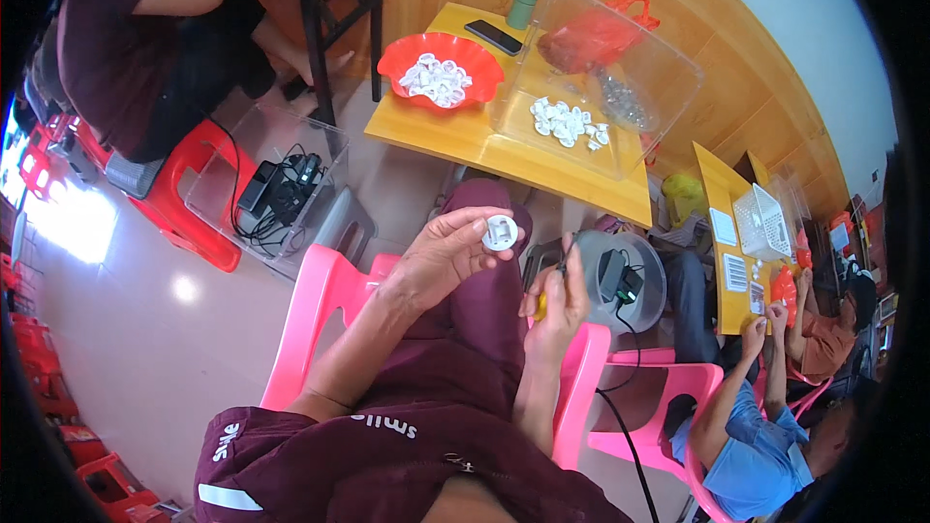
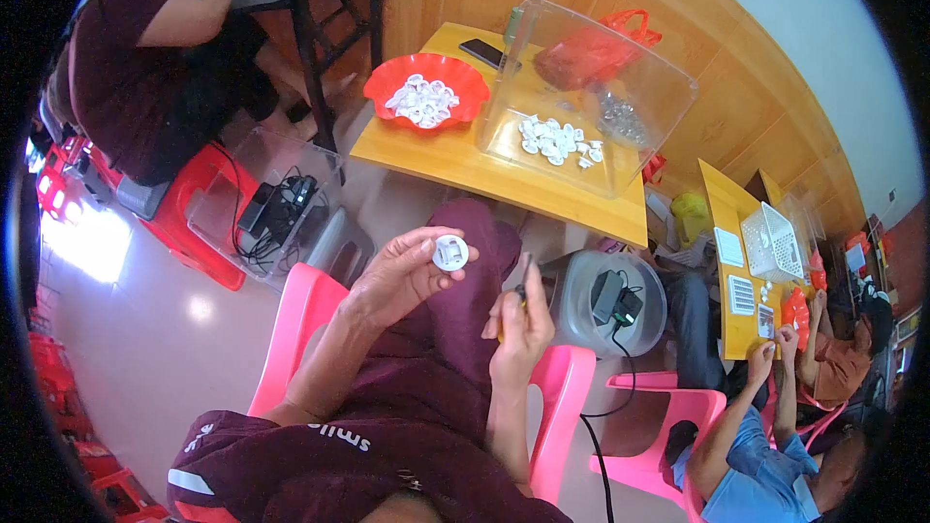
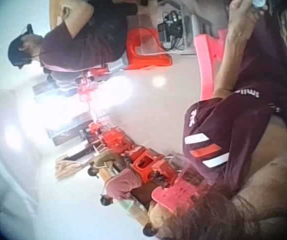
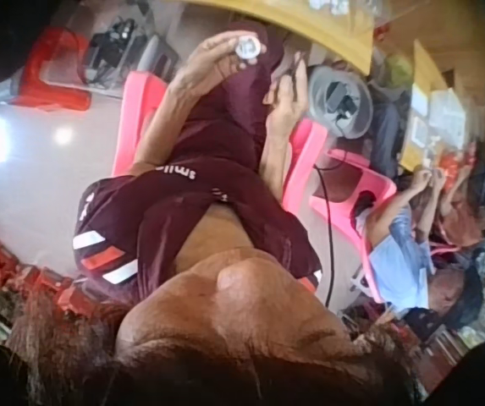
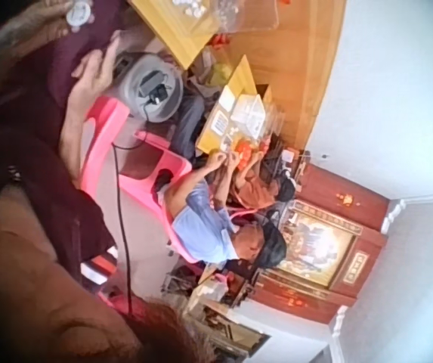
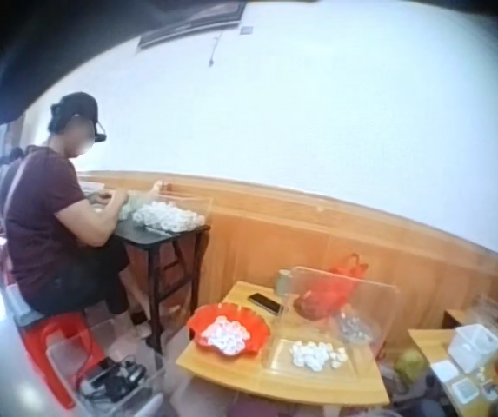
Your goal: The person uses a small tool to assemble and adjust parts inside small plastic components held in hand, periodically retrieving additional pieces from a clear container on the table.
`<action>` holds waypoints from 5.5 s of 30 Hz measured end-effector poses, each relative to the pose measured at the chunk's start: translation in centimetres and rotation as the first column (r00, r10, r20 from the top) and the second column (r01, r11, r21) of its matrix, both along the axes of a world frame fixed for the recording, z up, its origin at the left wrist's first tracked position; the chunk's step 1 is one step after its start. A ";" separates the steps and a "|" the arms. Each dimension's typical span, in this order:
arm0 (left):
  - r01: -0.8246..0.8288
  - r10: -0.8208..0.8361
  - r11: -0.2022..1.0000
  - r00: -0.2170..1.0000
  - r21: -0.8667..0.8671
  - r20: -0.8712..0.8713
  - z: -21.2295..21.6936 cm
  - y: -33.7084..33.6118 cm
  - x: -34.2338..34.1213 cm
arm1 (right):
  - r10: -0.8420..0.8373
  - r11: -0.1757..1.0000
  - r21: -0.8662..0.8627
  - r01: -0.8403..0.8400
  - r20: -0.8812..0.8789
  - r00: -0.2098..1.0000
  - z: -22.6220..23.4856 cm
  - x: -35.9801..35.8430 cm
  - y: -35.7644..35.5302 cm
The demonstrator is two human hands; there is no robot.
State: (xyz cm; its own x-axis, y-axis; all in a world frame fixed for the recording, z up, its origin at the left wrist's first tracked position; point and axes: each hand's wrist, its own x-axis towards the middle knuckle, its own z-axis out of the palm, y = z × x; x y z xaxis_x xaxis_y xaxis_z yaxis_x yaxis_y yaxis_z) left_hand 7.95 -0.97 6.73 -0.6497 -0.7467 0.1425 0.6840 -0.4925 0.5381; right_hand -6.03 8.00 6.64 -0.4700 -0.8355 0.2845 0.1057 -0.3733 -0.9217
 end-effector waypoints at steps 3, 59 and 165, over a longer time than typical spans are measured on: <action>0.015 -0.015 1.000 1.000 0.017 0.016 0.2 0.4 -0.5 | -0.065 0.998 -0.002 0.069 -0.355 0.933 0.9 0.7 0.7; -0.129 0.248 0.919 0.924 -0.373 0.290 2.4 1.9 -0.1 | -0.135 0.987 -0.152 0.057 -0.572 0.809 -0.3 1.2 0.1; -0.237 0.565 0.687 0.769 -0.687 0.299 0.7 1.6 -1.0 | 0.209 0.945 0.261 -0.199 -0.010 0.978 0.7 1.5 0.8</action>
